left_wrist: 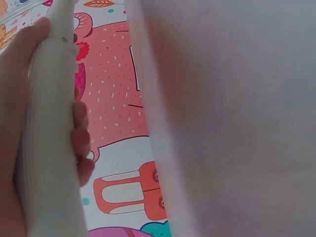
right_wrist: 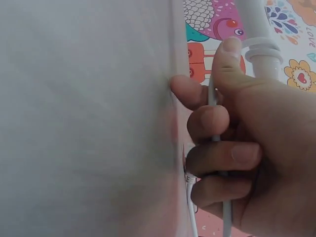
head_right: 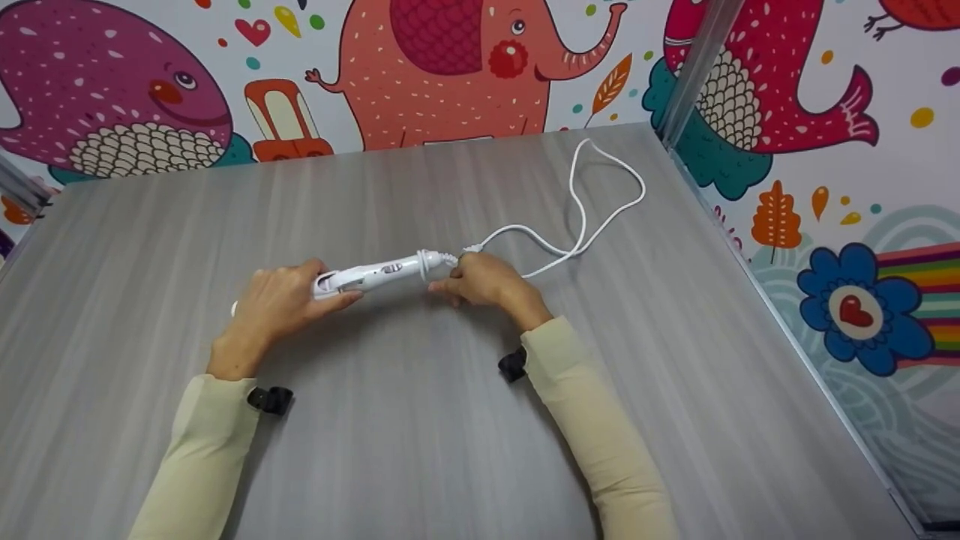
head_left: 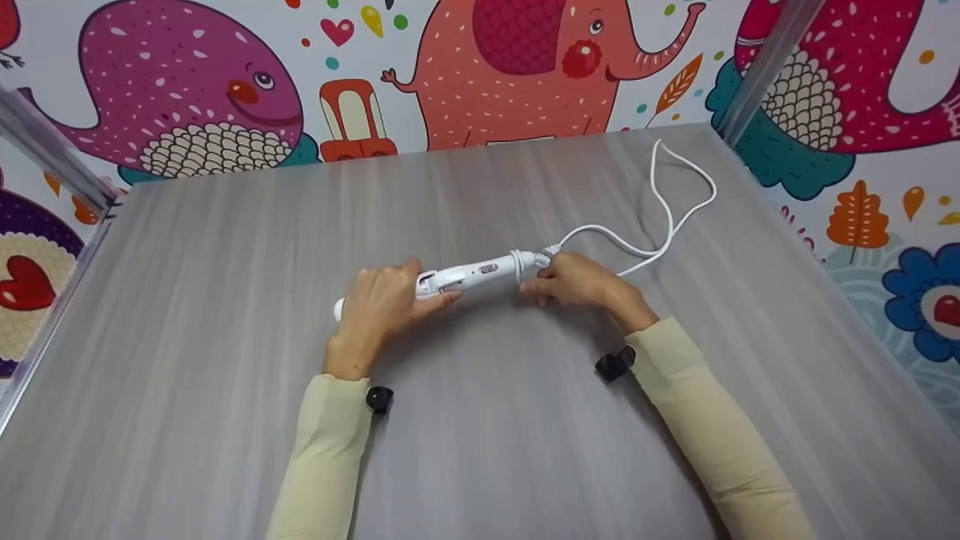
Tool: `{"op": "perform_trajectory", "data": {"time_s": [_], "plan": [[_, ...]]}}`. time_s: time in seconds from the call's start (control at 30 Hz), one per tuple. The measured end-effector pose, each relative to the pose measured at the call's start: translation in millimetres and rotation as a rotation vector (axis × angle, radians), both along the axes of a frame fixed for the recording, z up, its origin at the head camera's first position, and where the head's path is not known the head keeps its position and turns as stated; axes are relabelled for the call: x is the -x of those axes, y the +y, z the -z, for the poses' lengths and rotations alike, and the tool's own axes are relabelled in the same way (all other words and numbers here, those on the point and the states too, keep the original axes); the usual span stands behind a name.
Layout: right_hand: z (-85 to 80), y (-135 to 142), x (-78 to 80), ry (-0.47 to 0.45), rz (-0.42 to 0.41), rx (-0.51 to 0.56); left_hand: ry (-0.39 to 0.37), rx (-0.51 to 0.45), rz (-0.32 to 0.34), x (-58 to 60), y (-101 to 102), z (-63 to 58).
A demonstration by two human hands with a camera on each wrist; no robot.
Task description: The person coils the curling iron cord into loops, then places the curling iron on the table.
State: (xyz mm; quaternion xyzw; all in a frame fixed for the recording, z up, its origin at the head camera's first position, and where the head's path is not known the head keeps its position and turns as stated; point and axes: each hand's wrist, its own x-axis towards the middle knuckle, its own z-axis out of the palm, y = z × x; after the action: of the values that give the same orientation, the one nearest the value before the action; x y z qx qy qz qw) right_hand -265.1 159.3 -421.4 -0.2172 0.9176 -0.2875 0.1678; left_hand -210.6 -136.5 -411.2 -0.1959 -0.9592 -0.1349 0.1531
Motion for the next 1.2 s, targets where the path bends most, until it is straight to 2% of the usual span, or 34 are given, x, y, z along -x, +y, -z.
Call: {"op": "perform_trajectory", "data": {"time_s": [0.17, 0.3, 0.4, 0.53, 0.67, 0.83, 1.03, 1.2], "plan": [[2.7, 1.1, 2.7, 0.019, 0.017, 0.108, 0.02, -0.023, 0.073, -1.0, 0.0, 0.6], [2.7, 6.1, 6.4, 0.119, -0.058, 0.146, 0.005, -0.047, 0.124, -2.5, -0.9, -1.5], [0.5, 9.2, 8.5, 0.146, -0.094, 0.166, -0.013, -0.07, 0.148, -3.8, -2.0, -3.7], [-1.2, 9.7, 10.4, 0.161, -0.063, 0.148, -0.045, -0.104, 0.167, -5.2, -1.1, -5.3], [-3.7, 8.4, 9.6, 0.183, -0.01, 0.108, -0.117, -0.119, 0.181, -6.3, 3.8, -4.8], [-9.9, 6.4, 5.8, 0.244, 0.01, 0.085, -0.195, -0.112, 0.163, -6.2, 8.0, -3.2], [-23.5, -0.3, -2.9, 0.403, 0.024, 0.047, -0.234, -0.159, 0.127, -5.0, 5.3, -4.2], [-29.4, -6.2, -10.2, 0.521, -0.008, 0.013, -0.301, -0.175, 0.091, -4.4, 4.7, -4.8]]}}
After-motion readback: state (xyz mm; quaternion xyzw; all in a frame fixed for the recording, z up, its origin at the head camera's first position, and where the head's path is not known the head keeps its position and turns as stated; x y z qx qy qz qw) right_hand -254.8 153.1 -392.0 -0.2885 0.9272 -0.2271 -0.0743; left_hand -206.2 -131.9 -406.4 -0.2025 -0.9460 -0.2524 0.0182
